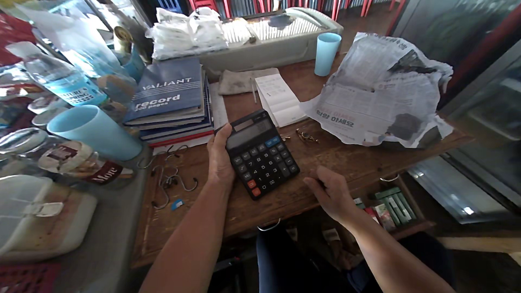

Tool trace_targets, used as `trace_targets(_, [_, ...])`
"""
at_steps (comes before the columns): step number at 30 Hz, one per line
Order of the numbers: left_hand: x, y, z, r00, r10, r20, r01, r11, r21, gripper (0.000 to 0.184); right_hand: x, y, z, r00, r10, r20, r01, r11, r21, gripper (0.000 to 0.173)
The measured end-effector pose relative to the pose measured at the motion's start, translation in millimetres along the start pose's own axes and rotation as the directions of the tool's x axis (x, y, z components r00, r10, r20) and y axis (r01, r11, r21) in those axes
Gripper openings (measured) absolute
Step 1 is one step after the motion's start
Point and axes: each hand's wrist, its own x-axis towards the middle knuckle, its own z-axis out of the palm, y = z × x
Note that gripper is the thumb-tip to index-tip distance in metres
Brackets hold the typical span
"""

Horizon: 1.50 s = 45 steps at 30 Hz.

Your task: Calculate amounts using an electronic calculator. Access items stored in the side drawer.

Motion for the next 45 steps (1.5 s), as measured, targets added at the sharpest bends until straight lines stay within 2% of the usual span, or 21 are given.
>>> trace_targets(3, [0.3, -0.6, -0.5, 1.0, 0.01, 0.004, -0.01, 1.0, -0.002, 0.025, 1.1, -3.3, -1.6, 1.0, 0.019, 0.007, -0.019, 1.0, 0.004, 0.019])
trace_targets(8, [0.3, -1.4, -0.8, 1.0, 0.015, 0.018, -0.015, 1.0, -0.005, 0.025, 0.0, -0.2, -0.4, 1.0, -0.009, 0.019, 0.009, 1.0, 0.01, 0.015])
trace_targets(23, [1.7, -2.4, -1.8, 1.0, 0.0, 0.012, 0.0, 1.0, -0.019, 0.026, -0.1, -2.0, -1.7, 0.999, -0.011, 0.04, 0.01, 1.0, 0.005, 0.024])
trace_targets(29, [-0.2, 0.1, -0.1, 1.0, -0.001, 0.022, 0.002, 1.0, -0.014, 0.025, 0.4, 1.4, -0.4, 0.998, -0.065, 0.02, 0.065, 0.998, 0.024, 0.038])
trace_targets(33, [-0.2, -0.5, 0.2, 1.0, 0.005, 0.016, -0.005, 1.0, -0.019, 0.024, 0.0, 2.4, 0.6, 0.998, -0.059, 0.012, 0.059, 0.998, 0.017, 0.034])
trace_targets(39, [-0.2, -0.7, -0.9, 1.0, 0.0, 0.027, 0.0, 1.0, -0.016, 0.026, 1.4, -6.0, -0.6, 1.0, 0.028, -0.006, -0.029, 0.998, -0.047, 0.024])
trace_targets(43, [0.3, -0.8, -0.8, 0.999, 0.001, 0.036, 0.0, 1.0, -0.02, 0.028, 2.0, -7.1, -0.5, 0.999, 0.031, 0.027, -0.029, 0.998, -0.056, 0.04])
trace_targets(45, [0.7, -1.2, -0.4, 1.0, 0.001, 0.031, -0.001, 1.0, -0.017, 0.027, 2.2, -6.0, 0.1, 0.999, 0.015, 0.029, -0.013, 0.998, -0.057, 0.042])
